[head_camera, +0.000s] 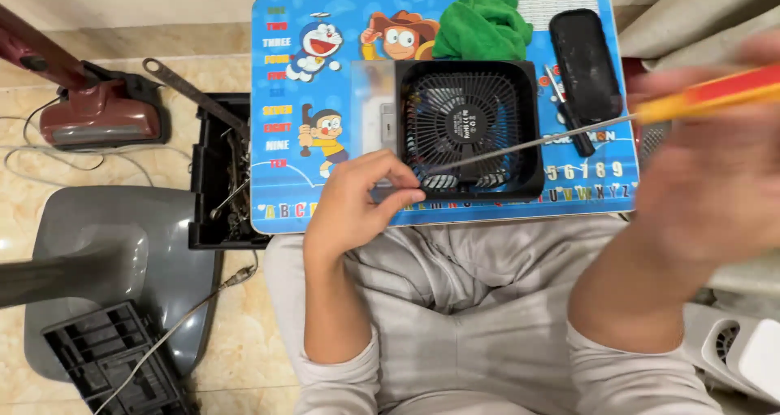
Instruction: Disassembling a small portable fan using a screwdriver to inspect and repair internal components.
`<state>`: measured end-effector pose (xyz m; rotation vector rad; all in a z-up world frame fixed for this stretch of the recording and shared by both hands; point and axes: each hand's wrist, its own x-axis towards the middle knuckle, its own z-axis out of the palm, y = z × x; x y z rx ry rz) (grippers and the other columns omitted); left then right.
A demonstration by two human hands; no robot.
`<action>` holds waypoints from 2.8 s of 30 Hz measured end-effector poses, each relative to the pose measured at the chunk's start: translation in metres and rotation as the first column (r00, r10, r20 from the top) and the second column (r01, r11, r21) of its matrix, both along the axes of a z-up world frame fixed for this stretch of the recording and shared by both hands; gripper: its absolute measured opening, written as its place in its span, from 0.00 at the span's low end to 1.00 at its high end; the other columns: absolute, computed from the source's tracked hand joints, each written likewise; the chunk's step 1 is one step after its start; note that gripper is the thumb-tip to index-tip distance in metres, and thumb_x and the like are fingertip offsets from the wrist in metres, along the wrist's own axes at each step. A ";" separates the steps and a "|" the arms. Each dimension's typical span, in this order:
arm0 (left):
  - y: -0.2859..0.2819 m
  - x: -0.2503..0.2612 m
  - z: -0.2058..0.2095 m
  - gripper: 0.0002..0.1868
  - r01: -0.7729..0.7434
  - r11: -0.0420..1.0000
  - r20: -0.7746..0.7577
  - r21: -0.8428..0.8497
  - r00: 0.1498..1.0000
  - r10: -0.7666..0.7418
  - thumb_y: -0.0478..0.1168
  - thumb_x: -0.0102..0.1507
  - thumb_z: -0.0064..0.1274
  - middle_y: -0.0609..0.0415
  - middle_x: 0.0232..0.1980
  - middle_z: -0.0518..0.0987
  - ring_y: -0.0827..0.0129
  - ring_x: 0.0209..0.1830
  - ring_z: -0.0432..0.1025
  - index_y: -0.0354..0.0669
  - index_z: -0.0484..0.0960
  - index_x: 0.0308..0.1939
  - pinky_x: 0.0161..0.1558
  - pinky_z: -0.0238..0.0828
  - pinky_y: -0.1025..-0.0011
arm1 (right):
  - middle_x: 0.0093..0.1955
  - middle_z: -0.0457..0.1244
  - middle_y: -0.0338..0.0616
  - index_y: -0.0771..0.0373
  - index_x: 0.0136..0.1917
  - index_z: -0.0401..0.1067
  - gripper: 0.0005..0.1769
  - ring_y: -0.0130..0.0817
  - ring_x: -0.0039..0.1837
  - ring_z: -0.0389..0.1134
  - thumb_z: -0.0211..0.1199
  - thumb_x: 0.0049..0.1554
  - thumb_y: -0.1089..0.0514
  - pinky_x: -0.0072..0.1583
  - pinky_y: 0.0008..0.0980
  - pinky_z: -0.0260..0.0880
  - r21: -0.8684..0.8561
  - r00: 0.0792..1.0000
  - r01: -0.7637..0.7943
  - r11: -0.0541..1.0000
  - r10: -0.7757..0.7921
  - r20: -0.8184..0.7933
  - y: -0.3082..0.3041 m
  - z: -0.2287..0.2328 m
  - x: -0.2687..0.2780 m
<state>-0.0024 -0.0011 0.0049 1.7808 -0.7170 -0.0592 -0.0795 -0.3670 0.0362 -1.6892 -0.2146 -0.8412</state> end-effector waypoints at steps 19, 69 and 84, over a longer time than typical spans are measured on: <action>-0.078 -0.029 0.004 0.19 -0.228 0.933 0.423 0.279 0.901 0.094 0.49 0.62 0.74 0.53 0.53 0.82 0.55 0.55 0.74 0.42 0.89 0.49 0.65 0.67 0.55 | 0.54 0.65 0.40 0.56 0.60 0.70 0.12 0.32 0.56 0.68 0.59 0.70 0.72 0.64 0.37 0.81 0.711 0.887 0.390 0.585 -0.446 -0.119 -0.143 -0.177 -0.047; 0.019 0.022 0.013 0.22 -0.784 0.557 0.398 -0.276 0.434 0.808 0.33 0.72 0.67 0.53 0.28 0.71 0.65 0.29 0.62 0.37 0.71 0.28 0.38 0.68 0.66 | 0.69 0.61 0.58 0.75 0.57 0.74 0.09 0.50 0.67 0.68 0.67 0.66 0.81 0.71 0.44 0.76 -0.283 0.912 0.299 0.911 -0.360 -0.195 -0.061 -0.156 -0.014; -0.033 0.037 0.095 0.20 -0.563 0.816 0.914 0.129 0.386 0.122 0.34 0.68 0.74 0.56 0.44 0.84 0.57 0.53 0.76 0.44 0.79 0.27 0.73 0.60 0.50 | 0.66 0.64 0.56 0.73 0.56 0.75 0.07 0.46 0.64 0.70 0.69 0.66 0.77 0.69 0.43 0.77 -0.285 0.898 0.314 0.906 -0.380 -0.222 -0.051 -0.141 -0.019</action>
